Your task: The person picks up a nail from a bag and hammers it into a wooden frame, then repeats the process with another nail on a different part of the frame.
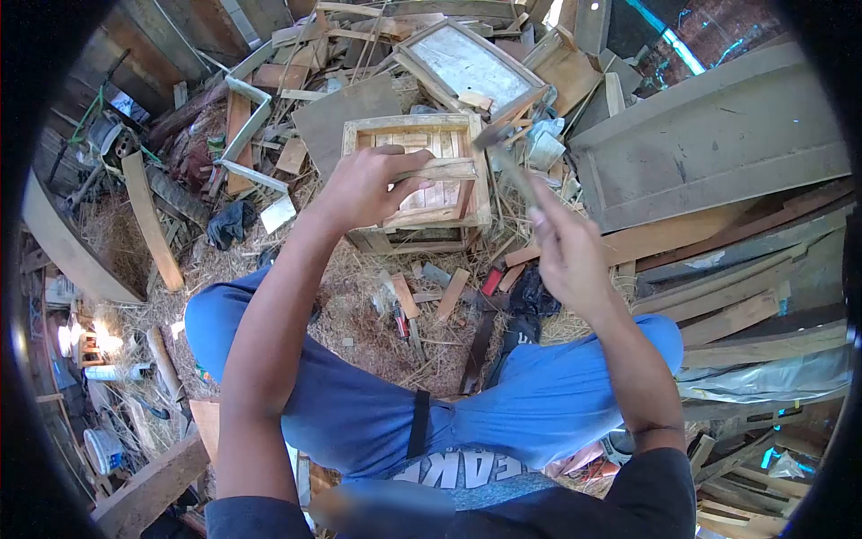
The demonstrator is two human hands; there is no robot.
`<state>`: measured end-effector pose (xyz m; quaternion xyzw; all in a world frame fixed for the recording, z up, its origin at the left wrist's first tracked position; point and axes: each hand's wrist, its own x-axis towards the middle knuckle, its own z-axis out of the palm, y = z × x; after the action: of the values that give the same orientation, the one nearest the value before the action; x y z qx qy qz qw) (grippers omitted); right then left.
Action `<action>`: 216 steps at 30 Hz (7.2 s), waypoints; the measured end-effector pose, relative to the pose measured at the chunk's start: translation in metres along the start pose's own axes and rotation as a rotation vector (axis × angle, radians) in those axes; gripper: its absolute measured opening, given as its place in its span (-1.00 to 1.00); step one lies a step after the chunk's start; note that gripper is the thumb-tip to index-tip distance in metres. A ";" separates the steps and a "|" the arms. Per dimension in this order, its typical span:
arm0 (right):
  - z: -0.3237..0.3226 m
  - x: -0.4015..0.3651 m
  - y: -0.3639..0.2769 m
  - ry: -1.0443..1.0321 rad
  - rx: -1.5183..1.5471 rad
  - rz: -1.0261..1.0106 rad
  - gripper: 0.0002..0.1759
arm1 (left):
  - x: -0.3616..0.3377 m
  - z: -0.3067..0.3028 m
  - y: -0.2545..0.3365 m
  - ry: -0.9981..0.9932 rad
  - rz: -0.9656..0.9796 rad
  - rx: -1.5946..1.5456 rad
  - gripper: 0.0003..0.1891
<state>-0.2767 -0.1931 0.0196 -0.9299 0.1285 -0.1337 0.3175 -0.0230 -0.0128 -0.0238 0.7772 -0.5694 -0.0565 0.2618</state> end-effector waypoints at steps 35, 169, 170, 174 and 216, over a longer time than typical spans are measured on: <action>-0.003 0.008 0.013 -0.108 -0.004 0.143 -0.49 | 0.003 -0.001 -0.003 -0.016 0.025 -0.004 -0.58; 0.045 0.058 0.034 0.616 0.806 0.172 -0.70 | 0.017 0.021 0.056 0.304 -0.481 -1.227 -0.33; 0.043 0.058 0.033 0.616 0.805 0.173 -0.70 | 0.017 0.021 0.056 0.287 -0.454 -1.198 -0.33; 0.037 0.056 0.034 0.562 0.760 0.234 -0.69 | 0.016 0.024 0.058 0.294 -0.440 -1.201 -0.31; 0.081 0.052 0.038 0.282 0.749 0.192 -0.71 | 0.013 -0.016 0.018 0.227 -0.037 -0.252 -0.57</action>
<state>-0.2070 -0.1938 -0.0569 -0.7064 0.1992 -0.2672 0.6244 -0.0276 -0.0230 0.0009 0.7499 -0.5102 -0.0442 0.4188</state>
